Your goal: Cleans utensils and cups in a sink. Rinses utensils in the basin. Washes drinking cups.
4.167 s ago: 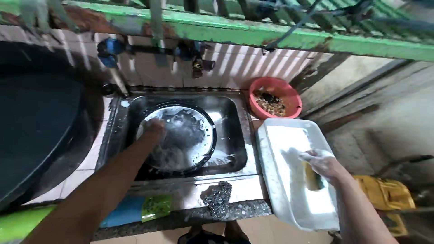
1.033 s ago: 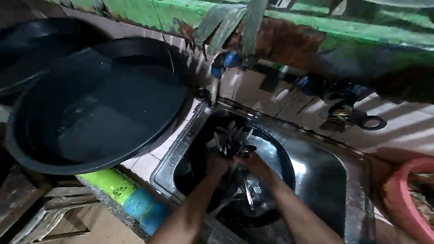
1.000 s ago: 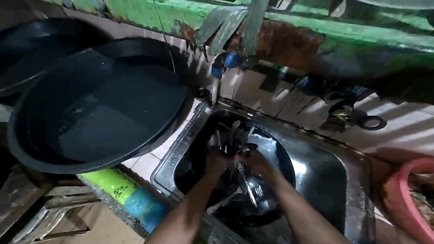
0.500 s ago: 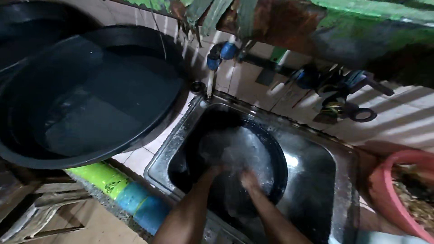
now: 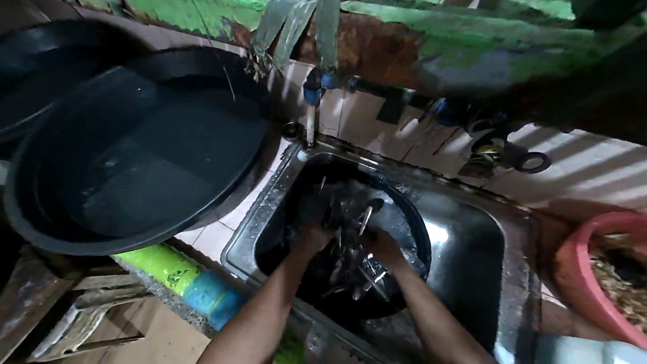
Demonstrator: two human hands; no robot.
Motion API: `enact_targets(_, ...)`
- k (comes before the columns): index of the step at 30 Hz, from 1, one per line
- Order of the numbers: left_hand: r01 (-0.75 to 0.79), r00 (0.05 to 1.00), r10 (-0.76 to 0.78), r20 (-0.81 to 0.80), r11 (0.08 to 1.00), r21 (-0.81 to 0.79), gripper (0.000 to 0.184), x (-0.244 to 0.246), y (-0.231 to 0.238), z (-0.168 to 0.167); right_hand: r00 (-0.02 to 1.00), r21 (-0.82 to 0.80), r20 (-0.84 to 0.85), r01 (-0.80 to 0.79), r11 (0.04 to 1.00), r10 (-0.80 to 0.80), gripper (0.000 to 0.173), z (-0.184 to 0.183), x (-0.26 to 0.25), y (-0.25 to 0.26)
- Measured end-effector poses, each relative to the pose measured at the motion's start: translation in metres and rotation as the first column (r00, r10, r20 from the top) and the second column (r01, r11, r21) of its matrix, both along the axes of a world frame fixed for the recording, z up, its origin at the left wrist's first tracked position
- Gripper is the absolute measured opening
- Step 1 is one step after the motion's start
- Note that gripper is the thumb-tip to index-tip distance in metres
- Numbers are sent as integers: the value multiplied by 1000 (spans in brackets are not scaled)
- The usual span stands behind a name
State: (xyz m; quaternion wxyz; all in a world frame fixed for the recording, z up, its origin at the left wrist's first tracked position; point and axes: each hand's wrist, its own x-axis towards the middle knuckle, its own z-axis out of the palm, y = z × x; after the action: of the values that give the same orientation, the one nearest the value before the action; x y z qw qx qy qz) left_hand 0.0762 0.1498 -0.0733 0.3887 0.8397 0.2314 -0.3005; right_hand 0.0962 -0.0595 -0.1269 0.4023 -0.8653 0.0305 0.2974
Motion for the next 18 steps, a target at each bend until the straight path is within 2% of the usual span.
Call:
enact_targets(2, 40, 999, -38, -25, 998, 46, 50, 2, 8, -17, 992, -27, 127, 12, 1000, -8, 44, -5, -4, -16)
enact_targets(4, 102, 993, -93, -78, 988, 115, 56, 4, 14, -41, 977, -113, 205, 83, 990, -58, 59, -13, -18, -29)
enact_targets(6, 116, 986, -102, -130, 987, 110, 69, 4, 15, -61, 982, -270, 112, 178, 946, -153, 82, -13, -38, -29)
enact_targets(7, 72, 988, -61, -145, 995, 68, 72, 5, 13, -63, 974, -297, 92, 227, 927, -208, 87, -12, -49, -23)
enact_targets(9, -27, 989, 32, -144, 999, 38, 73, 11, 10, -64, 922, -215, 242, 353, 910, -301, 77, -8, -72, -9)
enact_targets(11, 14, 995, -2, -104, 993, 113, 74, 15, 11, -63, 836, -116, 428, 427, 897, -342, 60, 3, -94, 0)
enact_targets(12, 78, 993, -63, -95, 984, 161, 73, 16, 13, -60, 830, -140, 422, 456, 879, -363, 58, 11, -103, 3)
enact_targets(13, 143, 987, -127, -97, 971, 192, 70, 19, 15, -56, 854, -214, 349, 473, 855, -385, 61, 18, -109, 4)
enact_targets(15, 233, 971, -215, -102, 949, 211, 65, 27, 20, -55, 904, -374, 109, 423, 825, -414, 80, 25, -107, 6)
enact_targets(17, 265, 963, -250, -102, 946, 186, 67, 35, 26, -56, 876, -413, -86, 402, 817, -475, 96, 20, -89, 15)
enact_targets(18, 252, 967, -242, -77, 950, 183, 71, 39, 27, -58, 846, -400, -141, 427, 811, -515, 97, 9, -78, 19)
